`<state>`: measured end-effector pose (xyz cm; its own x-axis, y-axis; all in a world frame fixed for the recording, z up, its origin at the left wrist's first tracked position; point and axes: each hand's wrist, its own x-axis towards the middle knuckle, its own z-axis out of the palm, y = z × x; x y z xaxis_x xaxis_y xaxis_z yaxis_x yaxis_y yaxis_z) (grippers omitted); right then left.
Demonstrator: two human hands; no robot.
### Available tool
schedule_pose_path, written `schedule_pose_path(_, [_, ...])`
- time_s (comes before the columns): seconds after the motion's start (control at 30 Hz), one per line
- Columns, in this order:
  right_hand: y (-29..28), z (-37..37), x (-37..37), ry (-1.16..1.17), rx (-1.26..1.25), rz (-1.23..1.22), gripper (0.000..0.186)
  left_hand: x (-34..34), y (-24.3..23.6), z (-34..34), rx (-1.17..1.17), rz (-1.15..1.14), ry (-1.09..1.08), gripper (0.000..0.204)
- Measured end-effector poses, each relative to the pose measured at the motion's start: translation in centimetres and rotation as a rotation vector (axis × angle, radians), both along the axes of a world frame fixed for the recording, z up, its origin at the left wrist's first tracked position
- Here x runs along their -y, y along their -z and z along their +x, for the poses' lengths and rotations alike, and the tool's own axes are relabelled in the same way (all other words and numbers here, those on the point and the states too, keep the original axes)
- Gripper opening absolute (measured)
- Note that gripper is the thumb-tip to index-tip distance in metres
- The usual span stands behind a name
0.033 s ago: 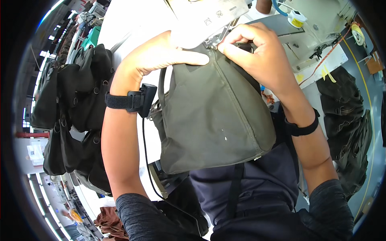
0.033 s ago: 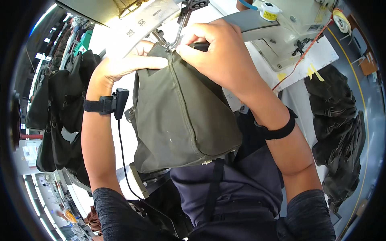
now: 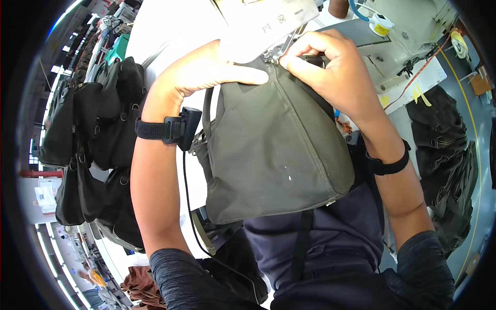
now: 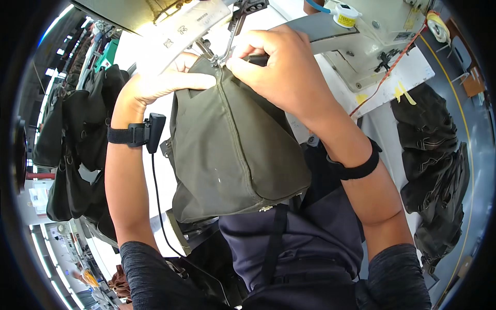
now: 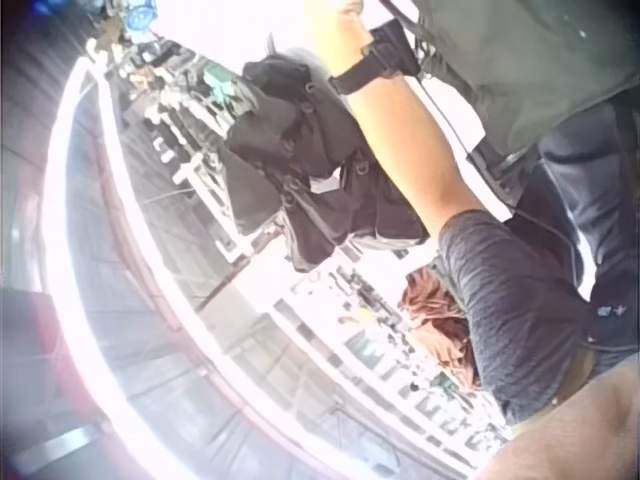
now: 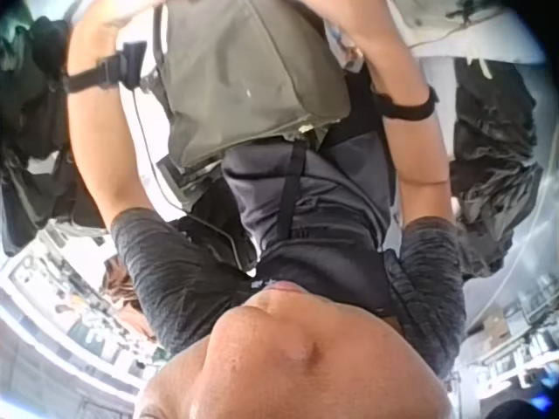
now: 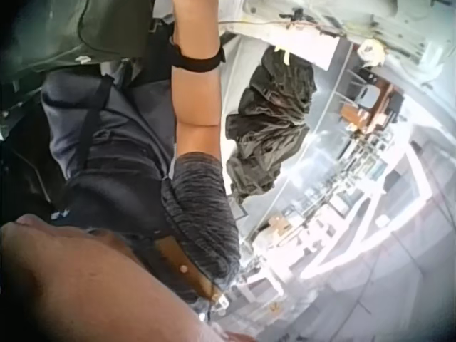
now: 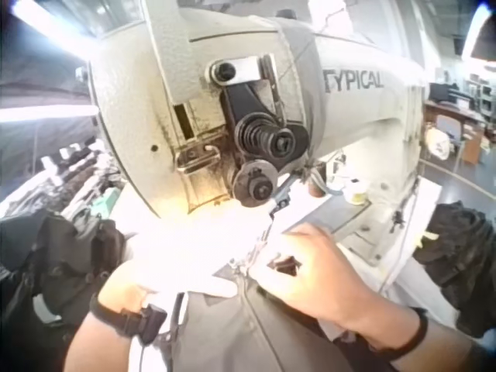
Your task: The person operates an industrial sewing machine to stitch a green fabric bag. They guide the bag under the needle, aligning the zipper and edges, and sew along the seams. The person handles the bag to position it for stitching and inspects the work periodically.
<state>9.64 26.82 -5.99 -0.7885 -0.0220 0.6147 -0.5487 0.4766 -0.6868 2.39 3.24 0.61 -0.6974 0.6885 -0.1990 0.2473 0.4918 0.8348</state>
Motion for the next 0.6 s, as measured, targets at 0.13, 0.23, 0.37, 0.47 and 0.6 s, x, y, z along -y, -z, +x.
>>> schedule_pose_path(0.13, [-0.3,0.1,0.0,-0.038,0.064,-0.077,0.019,0.2,0.3,-1.1,0.023,-0.08,-0.01,0.043])
schedule_pose_path(0.23, [-0.7,0.0,-0.2,-0.038,0.124,-0.079,0.019,0.6,1.2,-2.1,-0.076,-0.069,0.028,0.038])
schedule_pose_path(0.37, [-1.2,0.0,-0.2,-0.018,0.139,-0.028,0.019,0.2,0.4,-1.2,-0.119,-0.021,0.043,0.03])
schedule_pose_path(0.47, [-1.0,-0.3,-0.4,-0.045,0.148,-0.069,0.019,-0.1,0.0,-1.2,-0.165,-0.095,0.045,0.027])
schedule_pose_path(0.6, [-0.9,-0.3,-0.3,-0.044,0.212,-0.089,0.019,0.5,0.9,-1.7,-0.248,0.03,0.149,0.026])
